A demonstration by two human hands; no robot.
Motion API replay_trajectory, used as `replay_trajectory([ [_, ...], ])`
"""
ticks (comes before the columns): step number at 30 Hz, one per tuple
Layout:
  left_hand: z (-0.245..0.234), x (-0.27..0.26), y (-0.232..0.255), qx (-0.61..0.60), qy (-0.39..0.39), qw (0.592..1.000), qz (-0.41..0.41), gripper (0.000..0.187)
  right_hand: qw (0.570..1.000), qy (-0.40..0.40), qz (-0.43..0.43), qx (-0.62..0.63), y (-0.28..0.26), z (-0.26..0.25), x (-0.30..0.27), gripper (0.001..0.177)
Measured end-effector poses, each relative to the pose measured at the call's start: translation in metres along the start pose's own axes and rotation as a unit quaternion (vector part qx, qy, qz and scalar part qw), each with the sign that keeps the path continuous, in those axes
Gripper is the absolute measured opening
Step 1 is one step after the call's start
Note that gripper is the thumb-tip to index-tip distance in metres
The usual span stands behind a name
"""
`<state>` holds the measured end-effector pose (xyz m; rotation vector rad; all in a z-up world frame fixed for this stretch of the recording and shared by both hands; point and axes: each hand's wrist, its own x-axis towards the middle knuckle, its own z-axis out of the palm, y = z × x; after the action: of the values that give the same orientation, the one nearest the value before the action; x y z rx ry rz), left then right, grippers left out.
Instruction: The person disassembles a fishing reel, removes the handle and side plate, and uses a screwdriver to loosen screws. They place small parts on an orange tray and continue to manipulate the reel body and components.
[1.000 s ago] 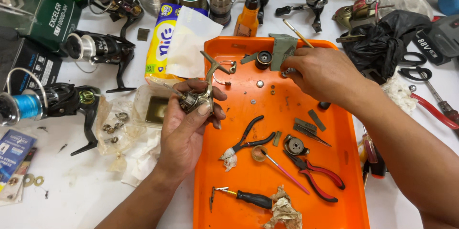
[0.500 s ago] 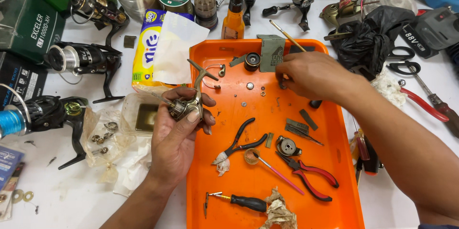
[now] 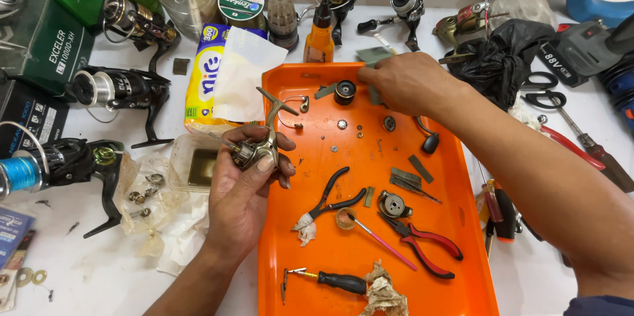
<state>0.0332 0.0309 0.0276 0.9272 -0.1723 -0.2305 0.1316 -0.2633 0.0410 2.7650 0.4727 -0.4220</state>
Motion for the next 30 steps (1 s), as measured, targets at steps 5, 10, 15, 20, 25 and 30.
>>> replay_trajectory([
  [5, 0.001, -0.003, 0.004, -0.003, -0.006, 1.000, 0.003, 0.029, 0.999, -0.005, 0.027, -0.025, 0.009, -0.008, -0.024, 0.010],
  [10, 0.003, -0.002, 0.002, 0.006, -0.021, 1.000, 0.011, 0.028, 0.997, -0.022, 0.071, -0.038, 0.007, -0.018, -0.046, 0.015],
  [15, 0.003, -0.002, -0.001, 0.003, -0.017, 1.000, 0.017, 0.029, 0.991, 0.091, 0.050, 0.085, -0.018, -0.015, -0.022, 0.052],
  [20, 0.003, -0.002, 0.002, -0.002, -0.022, 0.999, 0.025, 0.029, 0.990, 0.082, 0.038, 0.106, -0.037, -0.002, 0.015, 0.042],
  [25, 0.000, -0.004, 0.007, -0.021, -0.015, 0.999, 0.026, 0.030, 0.978, 0.131, 0.029, 0.160, -0.028, -0.031, -0.001, 0.037],
  [30, 0.000, -0.004, 0.007, -0.023, -0.030, 0.999, 0.037, 0.030, 0.995, 0.001, 0.052, 0.084, -0.028, -0.032, -0.005, 0.041],
])
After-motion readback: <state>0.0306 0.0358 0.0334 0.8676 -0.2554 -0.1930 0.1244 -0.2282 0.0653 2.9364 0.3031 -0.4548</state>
